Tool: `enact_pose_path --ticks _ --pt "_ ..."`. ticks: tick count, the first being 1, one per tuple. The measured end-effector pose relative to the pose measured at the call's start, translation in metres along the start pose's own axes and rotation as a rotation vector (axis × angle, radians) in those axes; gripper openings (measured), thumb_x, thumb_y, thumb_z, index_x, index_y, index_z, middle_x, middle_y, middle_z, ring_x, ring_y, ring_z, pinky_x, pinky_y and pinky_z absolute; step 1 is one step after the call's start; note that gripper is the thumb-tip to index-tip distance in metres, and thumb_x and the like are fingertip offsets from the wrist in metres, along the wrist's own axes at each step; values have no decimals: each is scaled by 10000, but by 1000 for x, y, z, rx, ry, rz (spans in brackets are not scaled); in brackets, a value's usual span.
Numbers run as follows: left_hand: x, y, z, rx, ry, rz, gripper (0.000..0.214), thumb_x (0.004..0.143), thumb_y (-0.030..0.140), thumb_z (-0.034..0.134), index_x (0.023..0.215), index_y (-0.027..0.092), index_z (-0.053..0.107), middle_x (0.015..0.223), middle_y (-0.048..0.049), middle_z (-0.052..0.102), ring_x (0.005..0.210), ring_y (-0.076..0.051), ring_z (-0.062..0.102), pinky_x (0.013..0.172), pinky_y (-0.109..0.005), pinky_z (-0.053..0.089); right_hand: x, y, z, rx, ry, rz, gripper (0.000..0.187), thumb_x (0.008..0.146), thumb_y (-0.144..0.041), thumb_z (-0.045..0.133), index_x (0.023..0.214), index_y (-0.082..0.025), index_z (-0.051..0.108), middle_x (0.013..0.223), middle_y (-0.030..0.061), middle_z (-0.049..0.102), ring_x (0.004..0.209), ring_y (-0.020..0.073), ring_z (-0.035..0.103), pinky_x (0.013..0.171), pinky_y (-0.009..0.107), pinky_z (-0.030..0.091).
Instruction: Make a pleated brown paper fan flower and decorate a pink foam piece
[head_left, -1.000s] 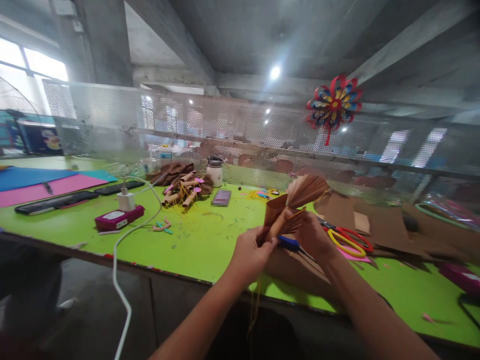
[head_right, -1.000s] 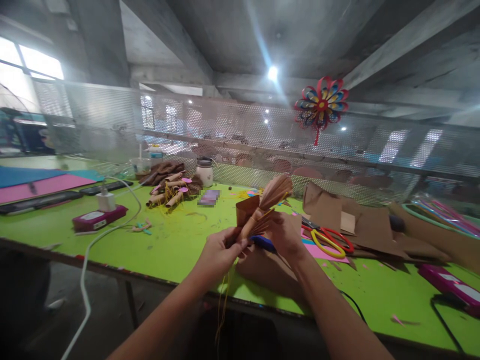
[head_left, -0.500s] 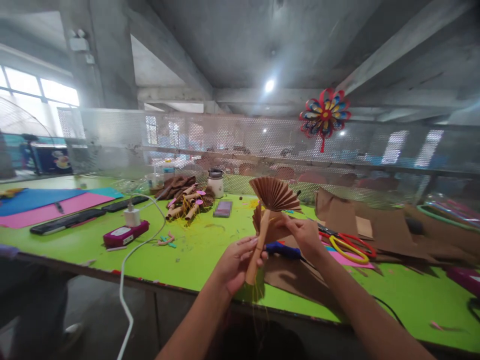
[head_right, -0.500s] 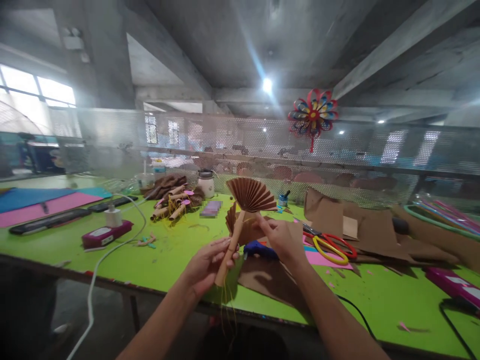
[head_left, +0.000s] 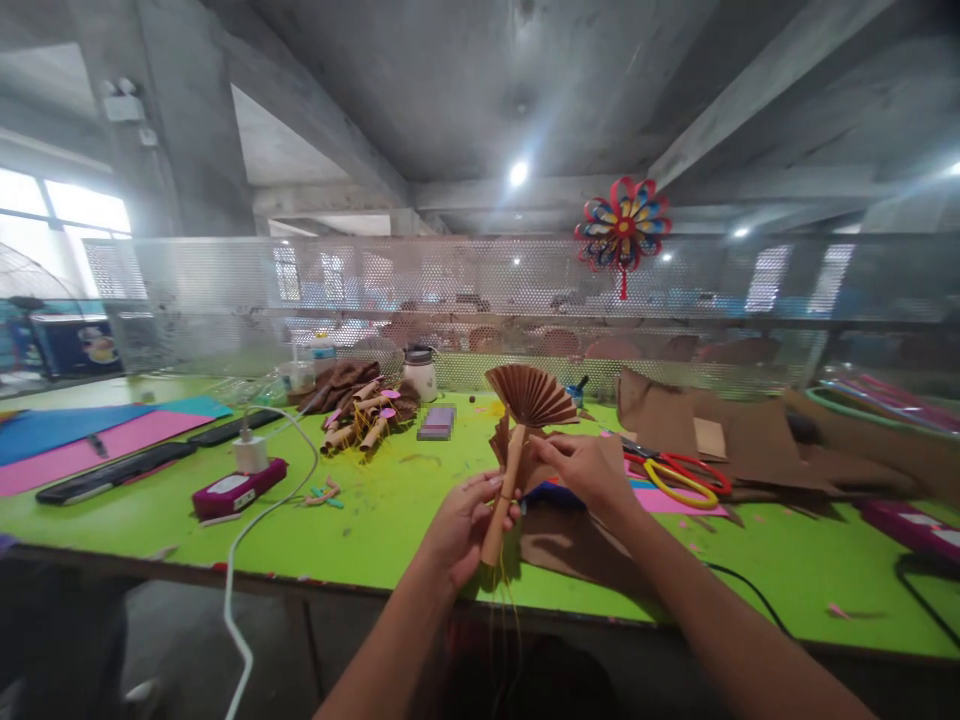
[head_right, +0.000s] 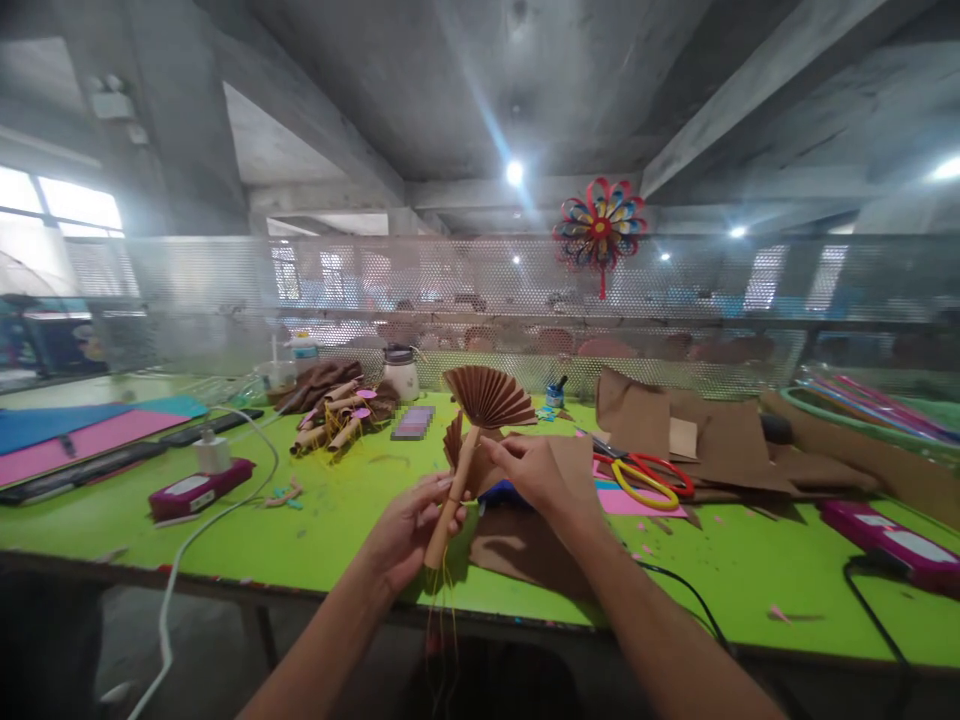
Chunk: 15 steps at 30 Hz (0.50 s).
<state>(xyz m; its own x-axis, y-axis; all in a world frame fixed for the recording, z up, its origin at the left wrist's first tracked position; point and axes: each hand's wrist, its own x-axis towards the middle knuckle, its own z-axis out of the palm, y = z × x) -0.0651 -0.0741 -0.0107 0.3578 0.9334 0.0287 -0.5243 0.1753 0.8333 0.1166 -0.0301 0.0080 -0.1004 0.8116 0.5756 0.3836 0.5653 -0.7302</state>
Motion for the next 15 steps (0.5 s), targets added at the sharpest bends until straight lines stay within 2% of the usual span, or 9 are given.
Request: enact_pose_path --ticks 7,15 --pt "-1 -2 2 82 24 25 184 769 138 595 930 112 508 764 -100 657 578 -119 616 494 -173 462 1 3 6 -47 70 81 493 751 -582 527 531 -154 631 563 49 617 570 170 545 563 279 407" --pt "1 0 2 72 41 48 164 764 105 584 911 110 510 792 -107 665 587 -114 619 549 -186 484 -6 -28 0 -105 46 103 465 758 -547 522 497 -183 646 563 60 644 574 183 569 556 277 408"
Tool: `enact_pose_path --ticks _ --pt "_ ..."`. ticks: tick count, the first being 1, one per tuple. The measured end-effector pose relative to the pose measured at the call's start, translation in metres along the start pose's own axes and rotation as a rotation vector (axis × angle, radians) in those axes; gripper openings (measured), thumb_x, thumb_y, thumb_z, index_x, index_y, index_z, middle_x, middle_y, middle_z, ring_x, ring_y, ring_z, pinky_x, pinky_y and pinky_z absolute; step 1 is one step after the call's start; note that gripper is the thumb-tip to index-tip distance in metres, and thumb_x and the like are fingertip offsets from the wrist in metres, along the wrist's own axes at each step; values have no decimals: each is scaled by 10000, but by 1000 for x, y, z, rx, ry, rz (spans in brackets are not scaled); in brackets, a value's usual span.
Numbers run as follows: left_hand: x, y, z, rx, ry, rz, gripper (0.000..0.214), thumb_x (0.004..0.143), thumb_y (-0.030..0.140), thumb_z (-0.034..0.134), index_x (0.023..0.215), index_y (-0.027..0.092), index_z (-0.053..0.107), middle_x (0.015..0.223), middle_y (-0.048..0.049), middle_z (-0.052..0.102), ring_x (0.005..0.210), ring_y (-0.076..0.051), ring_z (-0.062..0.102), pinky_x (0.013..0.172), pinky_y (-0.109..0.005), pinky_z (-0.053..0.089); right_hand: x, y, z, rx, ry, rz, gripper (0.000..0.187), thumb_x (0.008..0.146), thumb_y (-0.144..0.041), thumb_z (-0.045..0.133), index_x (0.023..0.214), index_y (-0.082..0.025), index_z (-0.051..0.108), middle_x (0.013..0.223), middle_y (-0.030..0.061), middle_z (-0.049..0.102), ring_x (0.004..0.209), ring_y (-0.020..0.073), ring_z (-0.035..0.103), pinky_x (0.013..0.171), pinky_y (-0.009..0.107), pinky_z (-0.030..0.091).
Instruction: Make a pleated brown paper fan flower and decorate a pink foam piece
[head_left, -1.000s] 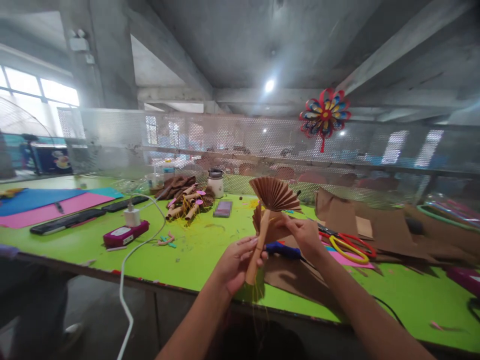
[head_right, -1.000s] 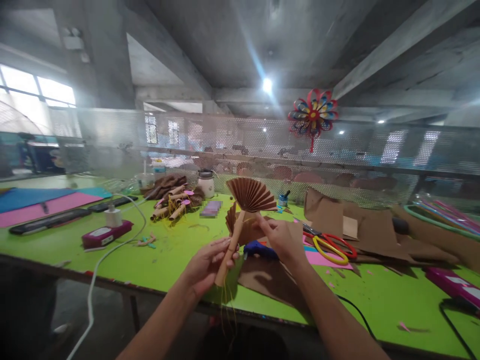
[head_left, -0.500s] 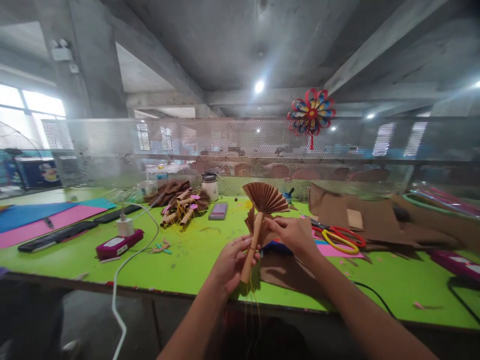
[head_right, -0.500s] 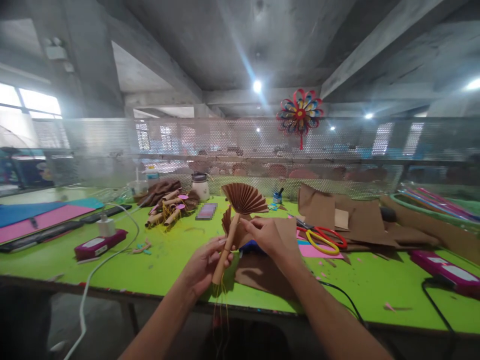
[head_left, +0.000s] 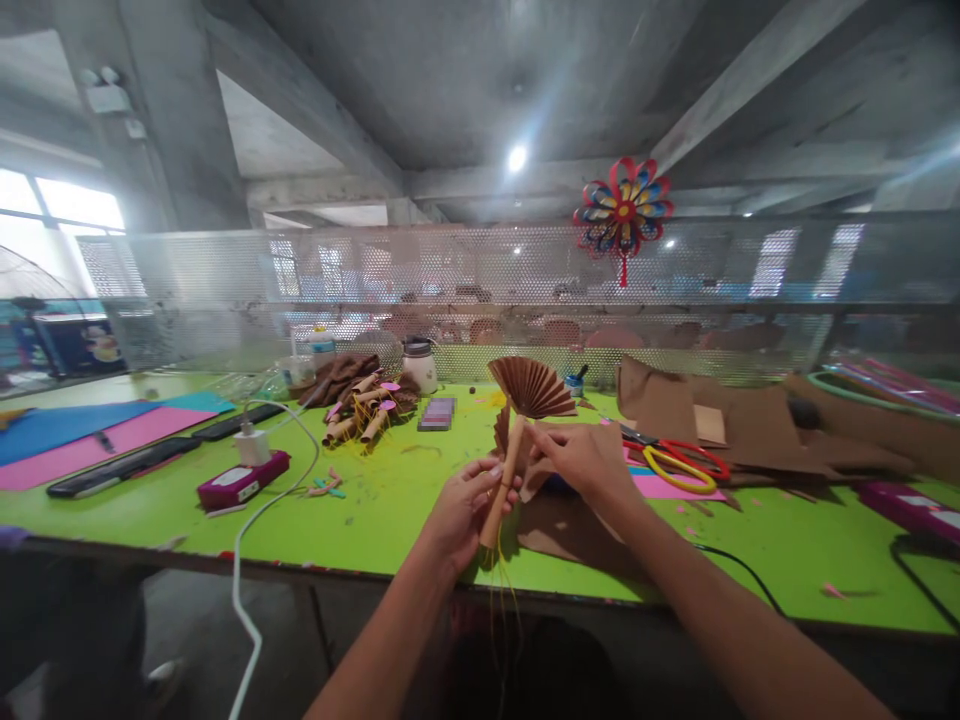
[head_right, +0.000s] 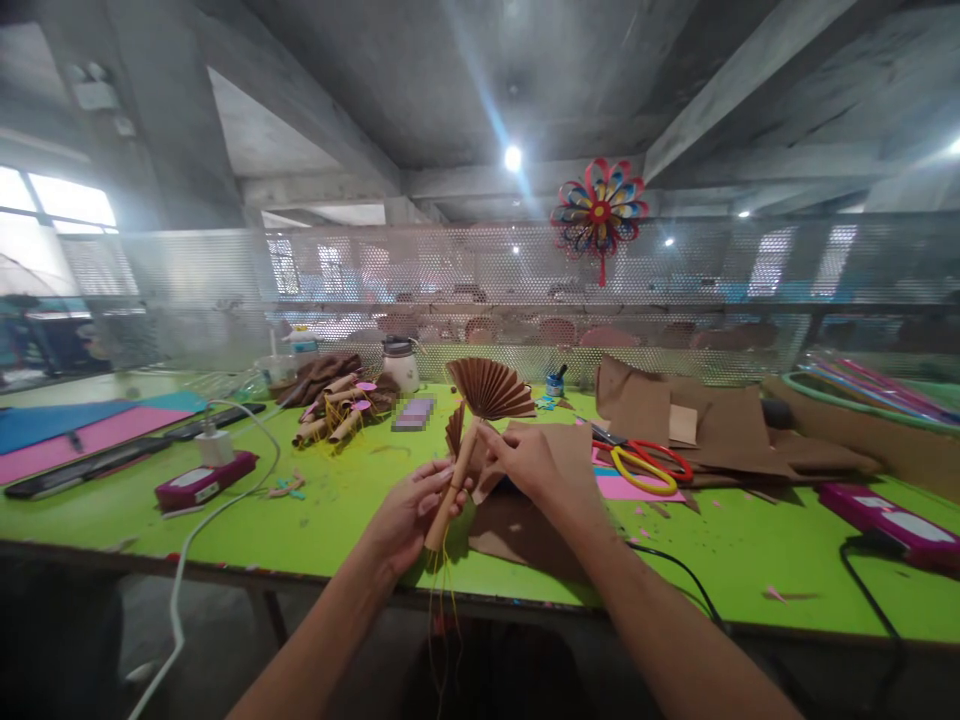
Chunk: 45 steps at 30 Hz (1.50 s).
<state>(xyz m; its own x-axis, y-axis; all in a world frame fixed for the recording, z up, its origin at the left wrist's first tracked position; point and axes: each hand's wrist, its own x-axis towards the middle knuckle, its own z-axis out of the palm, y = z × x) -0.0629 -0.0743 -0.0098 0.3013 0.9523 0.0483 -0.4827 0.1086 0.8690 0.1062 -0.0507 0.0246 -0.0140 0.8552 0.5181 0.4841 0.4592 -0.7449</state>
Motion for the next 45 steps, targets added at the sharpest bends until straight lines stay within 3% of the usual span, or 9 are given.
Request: enact_pose_path --ticks 5,11,15,24,29,35,40,45 --pt "-2 -1 3 13 -9 -31 169 759 104 586 908 113 505 786 -96 660 598 -115 617 562 -199 486 -4 -10 -4 112 52 48 468 707 -573 567 511 -157 651 540 59 608 572 180 520 506 267 365" --pt "3 -11 5 165 39 66 248 712 243 678 883 126 541 726 -34 647 576 -110 605 554 -212 477 1 13 7 441 -11 57 416 678 -539 623 612 -131 664 579 18 565 597 134 461 558 258 363" --pt "5 -16 8 309 102 139 317 661 329 726 846 127 566 699 -18 650 549 -100 592 529 -204 456 3 20 11 504 -21 76 370 667 -498 651 602 -134 649 591 3 557 594 120 445 566 255 362" --pt "7 -18 7 285 131 95 311 682 317 714 853 107 561 742 -78 691 546 -98 606 529 -195 471 -1 10 11 410 0 92 374 670 -500 622 616 -131 657 607 25 603 598 139 496 566 263 386" --pt "6 -17 8 267 125 77 301 694 282 711 875 96 558 755 -96 691 552 -105 617 531 -199 483 2 17 15 470 -15 113 364 675 -488 622 661 -127 668 645 37 630 598 145 524 561 265 412" --pt "5 -18 9 225 94 46 379 677 316 726 923 131 507 730 -81 683 595 -149 643 582 -260 514 4 22 16 388 7 48 346 688 -472 625 688 -131 684 684 38 657 621 149 533 600 268 427" --pt "5 -17 6 252 53 86 329 700 330 701 892 110 549 768 -86 676 608 -127 629 602 -237 507 3 17 15 289 41 6 362 707 -489 596 722 -146 709 706 43 681 664 181 568 604 274 437" --pt "8 -6 -1 175 126 93 187 753 252 649 843 105 579 789 -93 667 636 -114 621 602 -208 501 8 27 18 230 80 -65 335 707 -472 586 688 -152 683 688 48 668 667 184 578 645 292 447"
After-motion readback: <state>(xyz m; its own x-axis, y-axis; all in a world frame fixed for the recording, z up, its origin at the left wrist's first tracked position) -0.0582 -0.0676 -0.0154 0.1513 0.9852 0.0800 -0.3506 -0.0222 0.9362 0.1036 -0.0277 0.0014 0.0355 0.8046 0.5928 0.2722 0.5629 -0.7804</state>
